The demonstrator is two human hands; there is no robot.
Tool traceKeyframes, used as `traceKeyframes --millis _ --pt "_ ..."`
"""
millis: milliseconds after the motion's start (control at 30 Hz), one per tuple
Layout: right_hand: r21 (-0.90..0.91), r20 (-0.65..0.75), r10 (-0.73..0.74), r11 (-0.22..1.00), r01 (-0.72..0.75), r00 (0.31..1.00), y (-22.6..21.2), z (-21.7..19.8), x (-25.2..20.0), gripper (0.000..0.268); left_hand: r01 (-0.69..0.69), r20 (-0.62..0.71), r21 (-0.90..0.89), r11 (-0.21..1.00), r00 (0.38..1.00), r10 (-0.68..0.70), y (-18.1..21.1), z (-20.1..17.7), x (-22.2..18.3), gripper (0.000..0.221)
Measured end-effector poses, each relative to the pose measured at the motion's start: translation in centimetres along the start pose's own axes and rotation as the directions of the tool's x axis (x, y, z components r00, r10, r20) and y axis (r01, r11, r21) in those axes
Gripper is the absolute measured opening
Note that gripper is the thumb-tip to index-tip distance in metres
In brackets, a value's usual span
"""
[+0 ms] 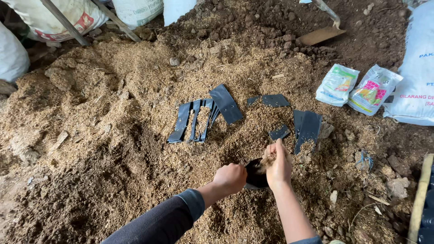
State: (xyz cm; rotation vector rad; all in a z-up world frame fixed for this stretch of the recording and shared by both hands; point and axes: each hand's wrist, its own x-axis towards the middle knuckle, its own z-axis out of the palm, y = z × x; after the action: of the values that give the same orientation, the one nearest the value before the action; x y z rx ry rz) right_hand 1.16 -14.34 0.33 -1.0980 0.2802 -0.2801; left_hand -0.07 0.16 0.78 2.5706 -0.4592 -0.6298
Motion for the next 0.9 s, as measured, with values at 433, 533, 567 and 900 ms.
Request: traceKeyframes --millis 433,533,567,900 --pt "0.002 -0.020 -0.091 0.996 0.091 0.996 -1.6 0.0 -0.8 0.044 0.013 -0.011 0.003 1.000 1.000 -0.013 0.1 0.2 0.3 0.039" --pt "-0.142 -0.061 -0.135 0.982 0.126 0.989 -2.1 -1.7 -0.7 0.044 0.024 -0.010 -0.002 1.000 1.000 -0.024 0.0 0.2 0.2 0.040" --pt "-0.271 -0.124 -0.085 0.961 0.049 0.989 -2.5 -2.3 -0.7 0.039 0.033 -0.015 0.009 0.999 0.999 -0.032 0.1 0.1 0.2 0.039" --pt "-0.873 -0.163 0.165 0.434 -0.220 0.973 -4.6 -3.9 -3.5 0.060 0.075 -0.011 0.076 0.994 0.997 -0.075 0.1 0.7 0.5 0.036"
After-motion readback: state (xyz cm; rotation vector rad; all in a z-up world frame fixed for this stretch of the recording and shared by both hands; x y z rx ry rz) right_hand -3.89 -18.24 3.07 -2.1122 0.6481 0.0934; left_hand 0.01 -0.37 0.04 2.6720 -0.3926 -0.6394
